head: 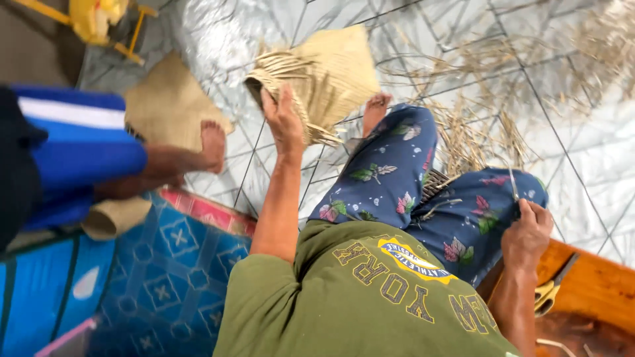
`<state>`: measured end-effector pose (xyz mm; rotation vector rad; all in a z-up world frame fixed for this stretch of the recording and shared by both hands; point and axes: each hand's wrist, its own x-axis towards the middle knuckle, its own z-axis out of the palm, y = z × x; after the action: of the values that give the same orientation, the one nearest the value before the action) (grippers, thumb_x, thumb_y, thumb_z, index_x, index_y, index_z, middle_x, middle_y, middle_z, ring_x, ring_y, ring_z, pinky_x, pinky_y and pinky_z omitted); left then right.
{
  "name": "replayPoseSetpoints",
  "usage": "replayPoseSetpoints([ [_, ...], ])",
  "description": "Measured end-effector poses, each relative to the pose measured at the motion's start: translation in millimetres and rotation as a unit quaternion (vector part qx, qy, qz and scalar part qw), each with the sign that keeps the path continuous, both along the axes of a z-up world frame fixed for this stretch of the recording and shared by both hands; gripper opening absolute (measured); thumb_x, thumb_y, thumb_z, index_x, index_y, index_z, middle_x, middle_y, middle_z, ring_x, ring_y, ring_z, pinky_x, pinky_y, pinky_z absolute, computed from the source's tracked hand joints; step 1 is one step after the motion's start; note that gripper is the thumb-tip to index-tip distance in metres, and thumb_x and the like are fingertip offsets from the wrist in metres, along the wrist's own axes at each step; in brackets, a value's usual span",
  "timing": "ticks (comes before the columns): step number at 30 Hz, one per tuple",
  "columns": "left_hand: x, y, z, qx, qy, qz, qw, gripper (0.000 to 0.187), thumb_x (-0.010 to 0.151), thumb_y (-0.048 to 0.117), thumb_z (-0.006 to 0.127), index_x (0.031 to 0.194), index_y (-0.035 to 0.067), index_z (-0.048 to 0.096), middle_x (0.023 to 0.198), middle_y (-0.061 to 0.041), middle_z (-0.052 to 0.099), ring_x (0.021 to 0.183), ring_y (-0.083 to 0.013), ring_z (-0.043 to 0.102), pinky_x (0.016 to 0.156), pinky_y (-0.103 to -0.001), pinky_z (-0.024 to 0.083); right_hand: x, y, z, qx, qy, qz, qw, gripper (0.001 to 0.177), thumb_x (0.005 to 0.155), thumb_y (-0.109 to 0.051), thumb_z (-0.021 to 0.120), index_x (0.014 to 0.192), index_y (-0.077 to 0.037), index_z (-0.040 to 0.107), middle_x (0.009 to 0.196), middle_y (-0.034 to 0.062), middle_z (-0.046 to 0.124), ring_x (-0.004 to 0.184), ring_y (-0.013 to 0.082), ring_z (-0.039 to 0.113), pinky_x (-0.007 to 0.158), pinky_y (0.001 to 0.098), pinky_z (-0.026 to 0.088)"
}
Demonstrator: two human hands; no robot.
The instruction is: Trimming the excess straw fringe from a woven hat using scissors and snips
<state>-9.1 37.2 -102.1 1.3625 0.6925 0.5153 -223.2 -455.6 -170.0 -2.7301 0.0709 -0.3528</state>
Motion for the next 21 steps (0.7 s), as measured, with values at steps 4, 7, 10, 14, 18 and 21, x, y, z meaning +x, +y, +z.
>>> replayPoseSetpoints([
  [4,-1,-80,57,0.02,0.065,-0.168,0.983,0.082,0.083,0.051,0.049,0.139,-0.006,0.03,0.147,-0.022,0.03,0.139,-0.0278,0.026,0.114,-0.034,0.017,-8,21,12,-0.084,-0.034,-0.053,0.994,0.045,0.079,0.007,0.05,0.118,-0.005,0.068,0.111,0.0143,0.062,0.089,0.0355,0.051,0.081,0.0444,0.045],
  [7,-7,-130,70,-0.063,-0.147,-0.291,0.943,0.021,0.098,0.023,0.05,0.109,0.008,0.06,0.102,0.0,0.062,0.095,-0.0093,0.055,0.085,-0.022,0.045,-17,25,7,-0.145,0.009,-0.13,0.981,0.041,0.081,-0.001,0.066,0.117,-0.019,0.07,0.109,0.0103,0.062,0.097,0.0321,0.047,0.076,0.0436,0.04],
  [10,-11,-160,78,-0.123,-0.116,-0.349,0.922,0.008,0.091,0.015,0.054,0.087,0.013,0.06,0.085,0.009,0.055,0.084,-0.0033,0.046,0.079,-0.022,0.037,-16,36,18,-0.03,0.065,-0.193,0.979,0.041,0.084,-0.003,0.071,0.122,-0.02,0.07,0.104,0.0186,0.049,0.09,0.037,0.043,0.074,0.0505,0.042],
  [14,-13,-172,40,-0.205,-0.063,-0.357,0.909,0.012,0.085,0.014,0.062,0.094,0.007,0.067,0.088,0.004,0.065,0.084,-0.0061,0.055,0.079,-0.022,0.043,-20,35,15,-0.019,0.081,-0.213,0.973,0.042,0.086,-0.006,0.071,0.126,-0.018,0.068,0.094,0.0137,0.053,0.087,0.0342,0.048,0.065,0.0439,0.044],
  [18,-17,-169,42,-0.292,-0.028,-0.344,0.892,0.012,0.079,0.009,0.066,0.09,0.005,0.067,0.083,-0.005,0.067,0.076,-0.0165,0.062,0.071,-0.03,0.052,-25,17,2,-0.059,0.185,-0.203,0.96,0.04,0.087,-0.028,0.067,0.124,-0.013,0.066,0.1,0.0173,0.065,0.089,0.0369,0.059,0.073,0.0453,0.044],
  [21,-19,-162,54,-0.278,-0.031,-0.355,0.892,0.017,0.08,0.007,0.067,0.096,0.002,0.067,0.09,-0.007,0.068,0.081,-0.0163,0.062,0.075,-0.029,0.052,-11,35,53,0.193,0.236,-0.255,0.918,0.032,0.088,-0.018,0.062,0.119,-0.008,0.064,0.098,0.0112,0.067,0.075,0.0248,0.062,0.062,0.0309,0.045],
])
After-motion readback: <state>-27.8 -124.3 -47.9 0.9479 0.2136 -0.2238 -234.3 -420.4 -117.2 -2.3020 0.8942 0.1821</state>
